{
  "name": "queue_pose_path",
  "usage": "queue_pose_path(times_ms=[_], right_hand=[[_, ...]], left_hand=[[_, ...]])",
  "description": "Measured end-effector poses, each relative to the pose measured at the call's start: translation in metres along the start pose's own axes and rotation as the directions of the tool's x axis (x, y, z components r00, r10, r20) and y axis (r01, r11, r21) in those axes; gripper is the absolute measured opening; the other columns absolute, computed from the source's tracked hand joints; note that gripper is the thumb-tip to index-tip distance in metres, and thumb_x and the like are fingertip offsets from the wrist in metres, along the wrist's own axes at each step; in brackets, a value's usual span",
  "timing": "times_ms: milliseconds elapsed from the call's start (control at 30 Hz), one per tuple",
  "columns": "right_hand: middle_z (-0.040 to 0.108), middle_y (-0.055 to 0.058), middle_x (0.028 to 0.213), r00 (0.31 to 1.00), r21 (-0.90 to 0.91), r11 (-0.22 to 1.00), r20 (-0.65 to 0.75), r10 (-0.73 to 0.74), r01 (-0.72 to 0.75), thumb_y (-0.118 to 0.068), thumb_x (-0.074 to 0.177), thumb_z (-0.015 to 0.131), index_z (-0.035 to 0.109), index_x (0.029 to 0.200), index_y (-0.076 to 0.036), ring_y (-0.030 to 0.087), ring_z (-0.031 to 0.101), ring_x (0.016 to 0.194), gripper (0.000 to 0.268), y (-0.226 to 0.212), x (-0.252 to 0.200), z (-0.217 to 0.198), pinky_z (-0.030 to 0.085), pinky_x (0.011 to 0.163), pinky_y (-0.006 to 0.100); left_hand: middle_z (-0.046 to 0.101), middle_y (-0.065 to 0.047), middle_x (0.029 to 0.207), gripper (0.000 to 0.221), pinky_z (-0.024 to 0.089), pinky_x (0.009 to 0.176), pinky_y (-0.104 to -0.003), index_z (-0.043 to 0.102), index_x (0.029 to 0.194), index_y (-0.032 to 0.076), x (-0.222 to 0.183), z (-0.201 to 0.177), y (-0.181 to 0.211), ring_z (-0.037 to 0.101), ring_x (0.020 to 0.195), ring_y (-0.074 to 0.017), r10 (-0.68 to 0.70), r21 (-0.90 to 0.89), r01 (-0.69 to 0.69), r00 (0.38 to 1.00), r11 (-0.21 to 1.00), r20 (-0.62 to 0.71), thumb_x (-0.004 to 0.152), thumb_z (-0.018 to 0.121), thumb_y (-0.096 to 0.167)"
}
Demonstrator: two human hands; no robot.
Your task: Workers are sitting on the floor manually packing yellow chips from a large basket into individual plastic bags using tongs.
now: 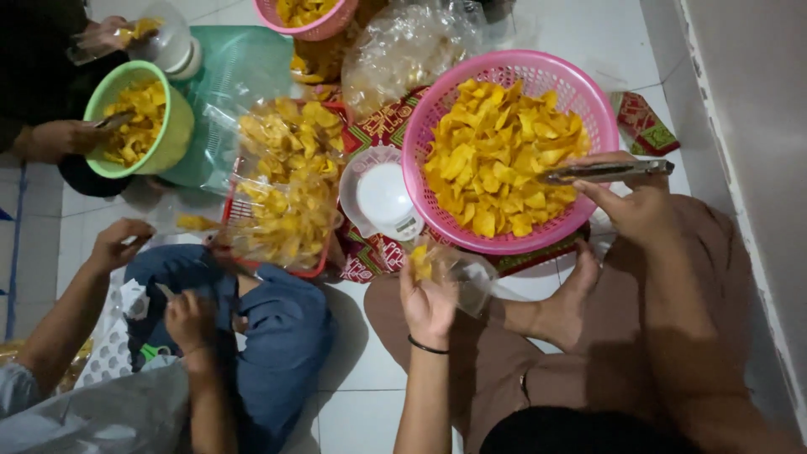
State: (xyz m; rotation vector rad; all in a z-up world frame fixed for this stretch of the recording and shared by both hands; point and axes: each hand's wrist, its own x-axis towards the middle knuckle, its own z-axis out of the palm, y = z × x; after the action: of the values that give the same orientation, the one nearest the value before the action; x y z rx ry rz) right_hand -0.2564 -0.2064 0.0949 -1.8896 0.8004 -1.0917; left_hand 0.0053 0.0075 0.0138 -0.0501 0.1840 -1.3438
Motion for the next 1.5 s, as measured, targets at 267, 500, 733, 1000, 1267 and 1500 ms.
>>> queue_pose_path(times_ms=[267,500,733,1000,1267,1500], right_hand=[[0.074,0.020,0.124,1.000,0.013,1.000,-0.015,0.003,-0.003,0.015,0.093,0.078,0.067,0.124,0.010,0.026,0.073,0.105,0.033,0.010,-0.003,-0.001,0.059,0.093,0.032],[0.069,0.023,0.128,0.995,0.075,0.997,-0.093,0.024,-0.017,0.020,0.100,0.072,0.061,0.131,0.012,0.029,0.070,0.112,0.034,0.002,-0.005,-0.008,0.057,0.106,0.036],[0.070,0.020,0.126,0.988,0.143,0.988,-0.129,0.082,-0.063,0.017,0.100,0.073,0.063,0.131,0.011,0.026,0.070,0.111,0.033,0.018,-0.011,-0.014,0.057,0.103,0.033],[0.069,0.019,0.127,0.985,0.117,0.992,-0.161,0.067,-0.048,0.018,0.106,0.072,0.063,0.134,0.009,0.024,0.067,0.109,0.030,0.015,-0.015,-0.019,0.054,0.102,0.031],[0.070,0.015,0.128,0.988,0.196,0.977,-0.109,0.107,-0.084,0.015,0.105,0.074,0.061,0.137,0.004,0.015,0.062,0.100,0.036,0.031,-0.016,-0.020,0.050,0.092,0.023],[0.067,0.023,0.138,0.996,0.163,0.983,0.008,0.089,-0.089,0.018,0.098,0.071,0.057,0.141,0.011,0.028,0.066,0.120,0.045,0.012,-0.008,-0.017,0.054,0.111,0.035]], left_hand=[[0.068,-0.016,0.128,0.043,0.067,0.096,-0.036,0.054,0.149,0.007,0.000,0.001,0.003,0.071,0.116,-0.0240,0.053,0.030,-0.052,0.998,0.998,-0.020,0.112,0.056,0.028],[0.067,-0.013,0.142,0.046,0.057,0.110,-0.033,0.055,0.150,0.003,0.001,0.026,-0.003,0.067,0.129,-0.0224,0.048,0.082,-0.047,0.999,0.995,-0.002,0.112,0.057,0.029],[0.065,-0.014,0.134,0.052,0.056,0.113,-0.035,0.049,0.151,-0.002,0.005,0.040,-0.011,0.065,0.123,-0.0227,0.097,0.117,-0.096,0.995,0.989,-0.009,0.109,0.063,0.026],[0.068,-0.019,0.136,0.057,0.066,0.099,-0.035,0.045,0.157,-0.003,0.005,0.033,-0.009,0.072,0.118,-0.0246,0.058,0.075,-0.060,0.998,0.995,0.031,0.111,0.059,0.027],[0.058,-0.019,0.148,0.056,0.065,0.102,-0.034,0.038,0.161,-0.001,0.003,0.027,-0.006,0.069,0.121,-0.0237,0.110,0.158,-0.113,0.994,0.981,0.026,0.113,0.057,0.020],[0.063,-0.017,0.143,0.054,0.065,0.099,-0.033,0.042,0.159,-0.002,0.001,0.018,-0.001,0.069,0.120,-0.0230,0.114,0.163,-0.110,0.993,0.981,-0.017,0.112,0.059,0.019]])
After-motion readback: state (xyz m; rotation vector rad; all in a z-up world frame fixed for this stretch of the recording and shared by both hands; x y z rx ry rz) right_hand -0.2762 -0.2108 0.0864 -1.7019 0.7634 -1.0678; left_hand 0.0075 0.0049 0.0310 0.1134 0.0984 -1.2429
